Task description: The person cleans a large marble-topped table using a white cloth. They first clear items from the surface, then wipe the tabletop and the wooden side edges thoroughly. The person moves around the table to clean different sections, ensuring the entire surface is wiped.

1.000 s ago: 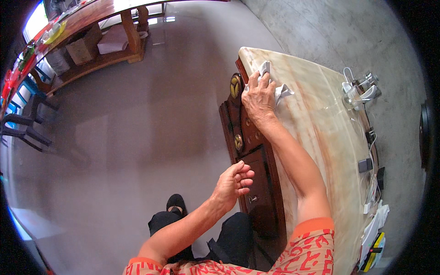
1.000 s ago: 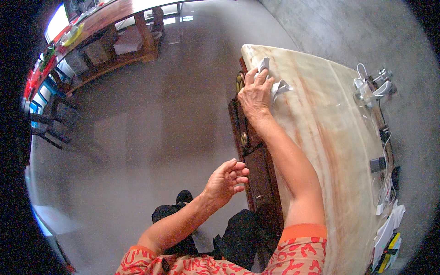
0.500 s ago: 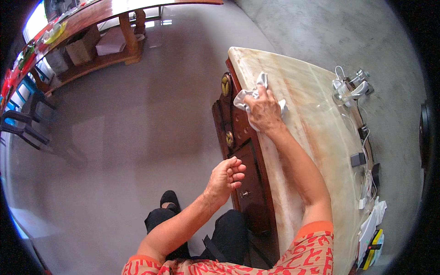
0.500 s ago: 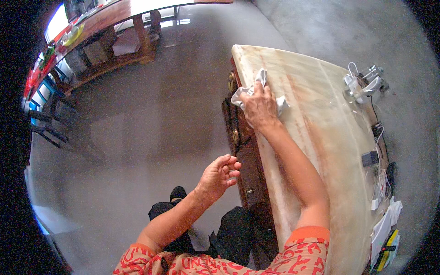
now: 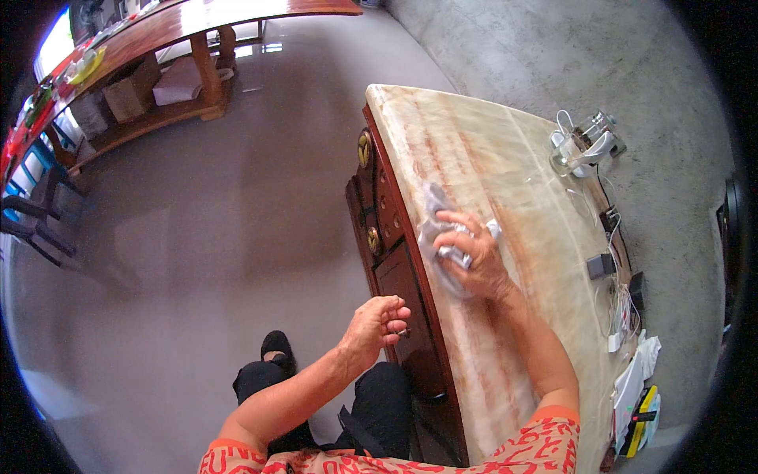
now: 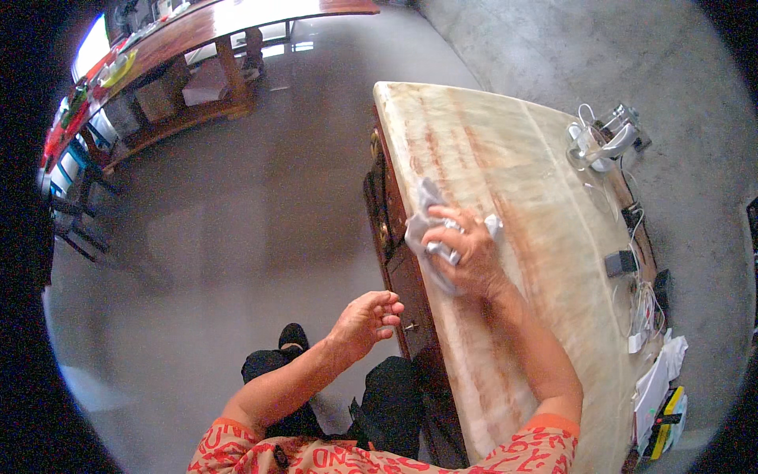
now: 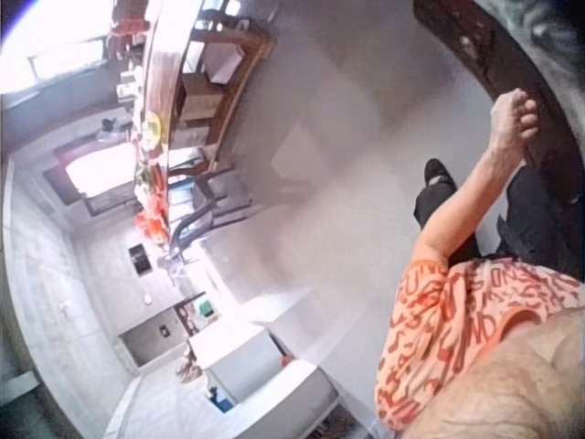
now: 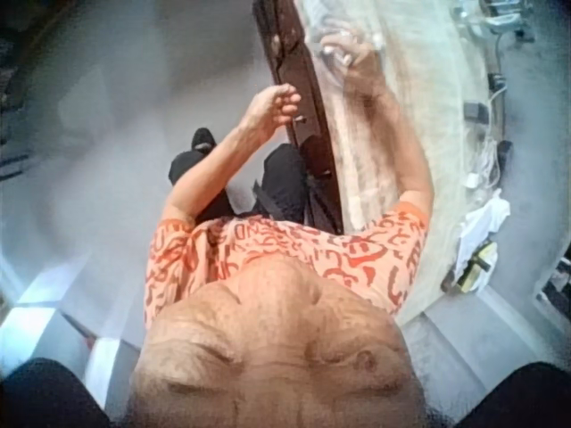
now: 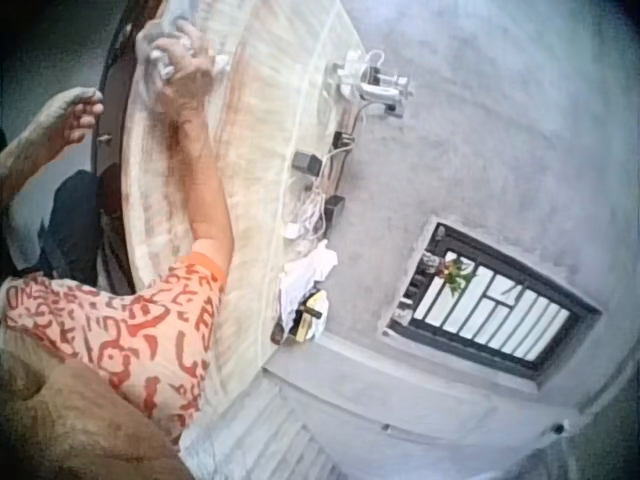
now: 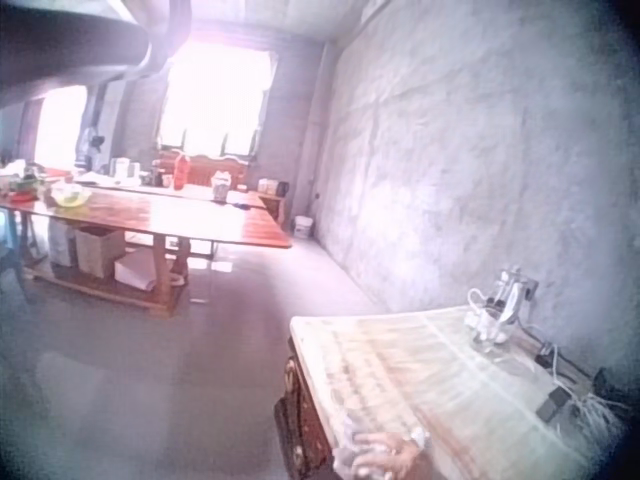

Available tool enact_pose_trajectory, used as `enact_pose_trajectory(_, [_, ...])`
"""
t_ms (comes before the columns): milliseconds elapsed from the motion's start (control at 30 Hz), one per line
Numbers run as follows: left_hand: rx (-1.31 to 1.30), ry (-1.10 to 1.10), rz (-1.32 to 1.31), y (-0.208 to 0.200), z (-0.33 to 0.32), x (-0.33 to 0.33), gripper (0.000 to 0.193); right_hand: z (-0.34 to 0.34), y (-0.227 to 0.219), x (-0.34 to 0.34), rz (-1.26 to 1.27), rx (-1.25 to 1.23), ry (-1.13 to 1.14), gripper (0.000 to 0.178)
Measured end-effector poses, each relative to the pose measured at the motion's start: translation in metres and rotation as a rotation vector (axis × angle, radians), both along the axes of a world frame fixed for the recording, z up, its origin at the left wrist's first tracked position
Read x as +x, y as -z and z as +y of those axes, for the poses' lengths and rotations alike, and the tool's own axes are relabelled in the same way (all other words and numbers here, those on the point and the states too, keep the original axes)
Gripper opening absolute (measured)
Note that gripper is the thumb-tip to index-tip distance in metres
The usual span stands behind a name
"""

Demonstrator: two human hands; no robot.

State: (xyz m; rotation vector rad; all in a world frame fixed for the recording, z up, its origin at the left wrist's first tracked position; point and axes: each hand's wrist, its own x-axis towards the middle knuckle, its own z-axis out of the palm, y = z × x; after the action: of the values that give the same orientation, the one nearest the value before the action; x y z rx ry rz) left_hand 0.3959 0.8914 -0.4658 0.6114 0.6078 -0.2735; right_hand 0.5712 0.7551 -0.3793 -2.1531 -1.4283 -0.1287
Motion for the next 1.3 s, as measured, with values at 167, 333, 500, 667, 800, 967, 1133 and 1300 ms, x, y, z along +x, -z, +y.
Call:
enact_pose_trajectory(167, [-0.003,0.013,-0.006,-0.005,0.003,0.002,0.021,0.017,0.013,0.063,0.004,0.066,0.188,0.027])
enact_pose_trajectory(333, [-0.015,0.002,-0.024,-0.01,0.015,0.002,0.021,0.036,0.023,0.118,0.032,0.117,0.332,0.027])
enact_pose_trajectory(500, [0.004,0.002,-0.022,-0.014,0.029,-0.006,0.021,0.077,0.016,0.152,0.055,0.002,0.651,0.032])
enact_pose_trajectory(667, [0.018,-0.032,-0.046,-0.013,0.029,-0.012,0.02,0.097,0.027,0.164,-0.043,-0.002,0.657,0.036])
enact_pose_trajectory(800, [0.032,-0.048,-0.054,-0.015,0.022,-0.011,0.02,0.091,0.033,0.139,0.009,0.061,0.426,0.031])
enact_pose_trajectory(967, [0.053,-0.067,-0.037,-0.012,0.009,-0.008,0.021,0.067,0.023,0.064,-0.063,0.102,0.137,0.025])
enact_pose_trajectory(1133, [0.057,-0.053,-0.041,-0.009,0.003,-0.011,0.019,0.011,0.01,-0.013,-0.086,0.054,-0.103,0.027])
enact_pose_trajectory(1300, [0.07,-0.037,-0.034,0.0,0.006,-0.01,0.019,-0.013,-0.006,-0.036,0.054,0.063,-0.177,0.031])
